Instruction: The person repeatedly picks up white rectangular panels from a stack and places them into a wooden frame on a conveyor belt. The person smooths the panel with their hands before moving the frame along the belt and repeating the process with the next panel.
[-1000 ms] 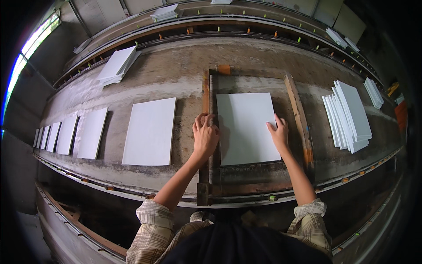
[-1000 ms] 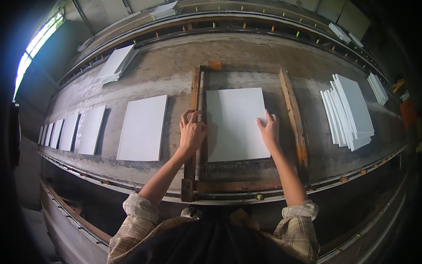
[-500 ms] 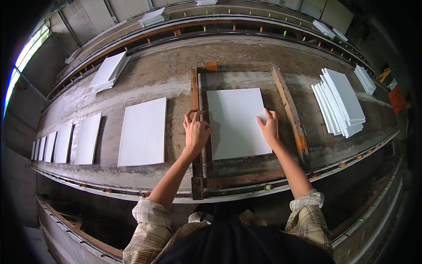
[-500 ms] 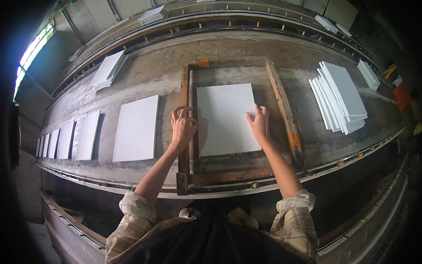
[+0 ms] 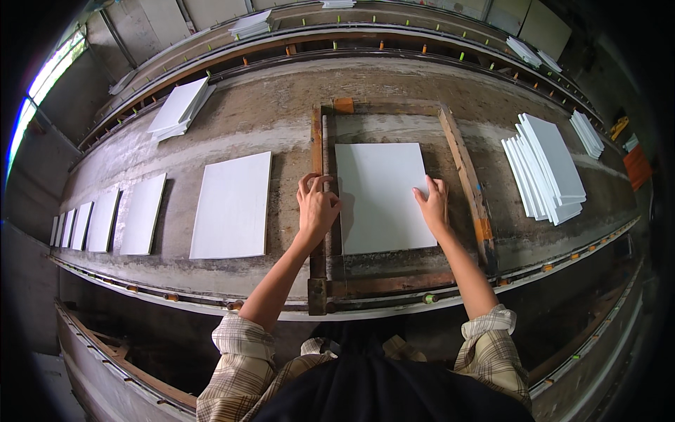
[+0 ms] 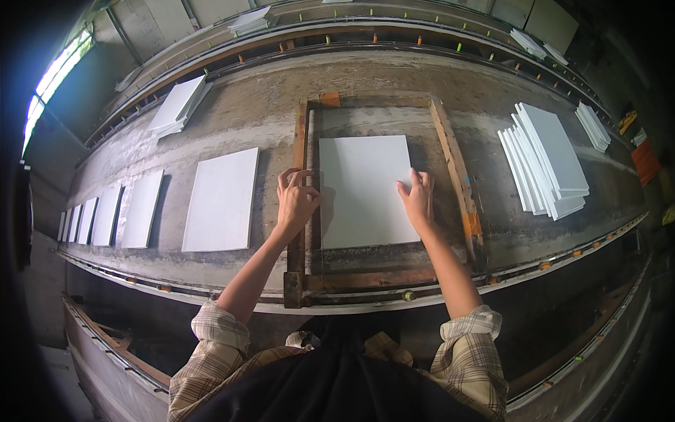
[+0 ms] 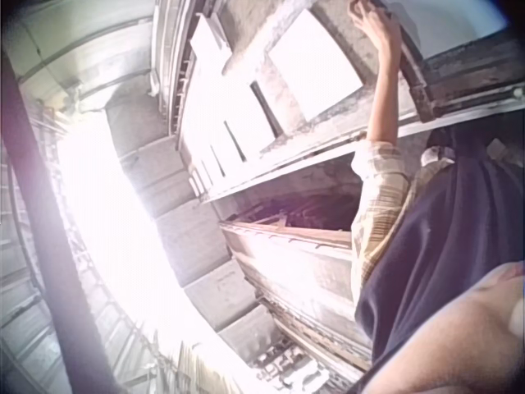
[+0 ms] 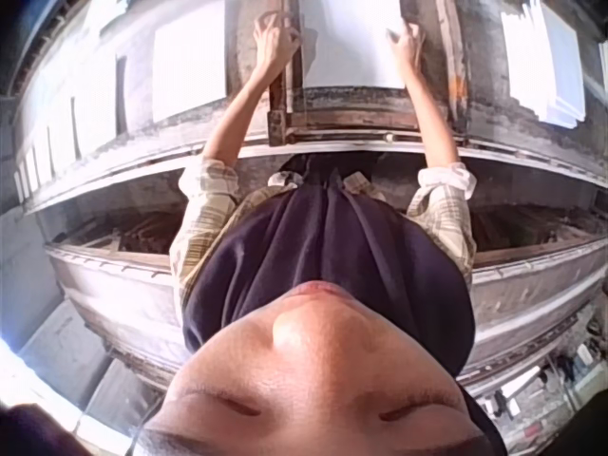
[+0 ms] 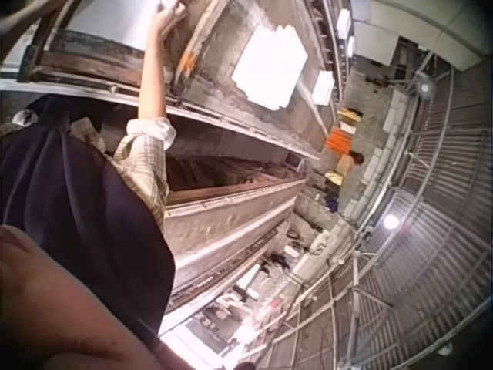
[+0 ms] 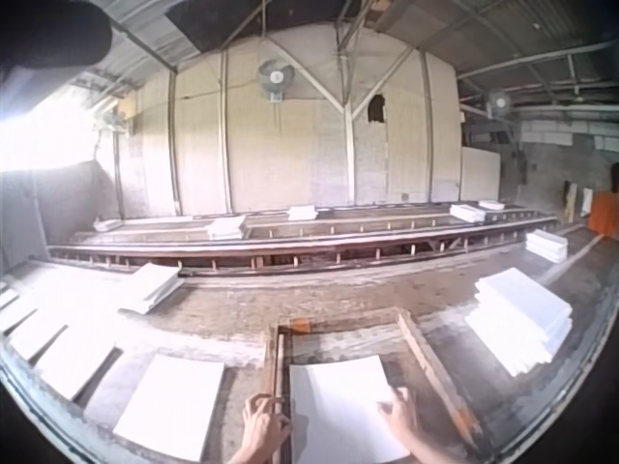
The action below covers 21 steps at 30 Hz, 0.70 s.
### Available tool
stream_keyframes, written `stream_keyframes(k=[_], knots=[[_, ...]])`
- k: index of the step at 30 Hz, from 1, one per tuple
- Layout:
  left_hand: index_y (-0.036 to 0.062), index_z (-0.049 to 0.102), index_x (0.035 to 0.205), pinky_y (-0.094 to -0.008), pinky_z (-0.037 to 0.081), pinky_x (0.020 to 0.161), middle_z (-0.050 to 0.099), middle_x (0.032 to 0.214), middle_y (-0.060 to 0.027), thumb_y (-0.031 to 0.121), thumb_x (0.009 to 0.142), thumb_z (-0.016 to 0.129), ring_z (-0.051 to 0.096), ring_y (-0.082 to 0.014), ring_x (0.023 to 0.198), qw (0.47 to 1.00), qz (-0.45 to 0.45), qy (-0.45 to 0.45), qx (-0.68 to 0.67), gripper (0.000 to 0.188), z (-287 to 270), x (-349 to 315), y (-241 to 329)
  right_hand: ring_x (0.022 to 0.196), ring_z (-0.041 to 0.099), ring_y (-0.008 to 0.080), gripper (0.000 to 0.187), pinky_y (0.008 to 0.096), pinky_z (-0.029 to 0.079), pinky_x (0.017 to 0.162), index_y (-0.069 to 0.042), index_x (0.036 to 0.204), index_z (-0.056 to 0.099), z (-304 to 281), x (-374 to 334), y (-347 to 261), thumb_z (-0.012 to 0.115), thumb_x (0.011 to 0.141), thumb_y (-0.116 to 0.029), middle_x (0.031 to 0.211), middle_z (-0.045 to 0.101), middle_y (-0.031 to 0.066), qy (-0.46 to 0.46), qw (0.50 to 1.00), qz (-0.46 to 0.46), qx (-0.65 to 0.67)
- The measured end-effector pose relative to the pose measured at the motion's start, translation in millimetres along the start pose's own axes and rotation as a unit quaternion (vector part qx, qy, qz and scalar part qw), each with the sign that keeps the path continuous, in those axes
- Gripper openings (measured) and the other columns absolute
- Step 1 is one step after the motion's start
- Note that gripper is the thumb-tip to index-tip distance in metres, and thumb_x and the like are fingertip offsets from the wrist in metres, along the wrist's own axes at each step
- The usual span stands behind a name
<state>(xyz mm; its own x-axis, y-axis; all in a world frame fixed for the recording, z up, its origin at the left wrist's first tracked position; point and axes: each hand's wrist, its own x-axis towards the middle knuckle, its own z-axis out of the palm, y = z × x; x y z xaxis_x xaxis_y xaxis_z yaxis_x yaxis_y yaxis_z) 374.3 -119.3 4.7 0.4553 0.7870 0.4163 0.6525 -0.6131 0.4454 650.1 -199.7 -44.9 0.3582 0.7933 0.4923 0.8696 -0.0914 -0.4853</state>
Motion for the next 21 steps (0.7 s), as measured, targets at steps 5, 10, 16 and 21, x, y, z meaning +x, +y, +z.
stream_keyframes(k=[5,10,16,21], knots=[[0.0066,0.069,0.066,-0.0494,0.028,0.099,0.051,0.116,-0.0056,0.01,0.064,0.067,0.033,-0.0307,0.12,0.999,0.002,-0.023,0.027,0.004,-1,1,6,0.098,0.045,0.0317,0.049,0.0412,0.041,0.084,0.006,0.117,0.051,-3,-1,-2,0.066,0.08,-0.022,0.103,0.048,0.0172,-0.004,0.999,-0.009,-0.049],[0.0025,0.067,0.081,-0.0477,0.027,0.101,0.047,0.117,-0.0126,0.014,0.072,0.061,0.032,-0.0301,0.121,0.982,0.077,-0.039,0.166,0.016,5,-5,17,0.099,0.044,0.0307,0.045,0.0433,0.041,0.084,0.005,0.118,0.051,-1,-1,-16,0.062,0.083,-0.022,0.108,0.048,0.0164,-0.01,0.987,-0.034,-0.159],[-0.0176,0.04,0.119,-0.0516,0.017,0.108,0.027,0.135,-0.029,0.042,0.083,0.056,0.016,-0.0391,0.132,0.979,0.057,-0.097,0.168,0.071,28,-32,47,0.131,0.025,0.0382,0.05,0.0455,0.026,0.106,0.01,0.128,0.036,3,2,-22,0.047,0.089,-0.019,0.139,0.03,0.0242,-0.116,0.974,-0.143,-0.129],[-0.0205,0.012,0.131,-0.0548,0.01,0.108,0.01,0.136,-0.0416,0.062,0.08,0.047,0.005,-0.0476,0.133,0.977,0.052,-0.186,0.088,0.103,46,6,28,0.133,0.025,0.033,0.053,0.0442,0.022,0.109,0.007,0.133,0.031,-6,12,-39,0.045,0.089,-0.021,0.14,0.03,0.0227,-0.177,0.962,-0.184,-0.1]])
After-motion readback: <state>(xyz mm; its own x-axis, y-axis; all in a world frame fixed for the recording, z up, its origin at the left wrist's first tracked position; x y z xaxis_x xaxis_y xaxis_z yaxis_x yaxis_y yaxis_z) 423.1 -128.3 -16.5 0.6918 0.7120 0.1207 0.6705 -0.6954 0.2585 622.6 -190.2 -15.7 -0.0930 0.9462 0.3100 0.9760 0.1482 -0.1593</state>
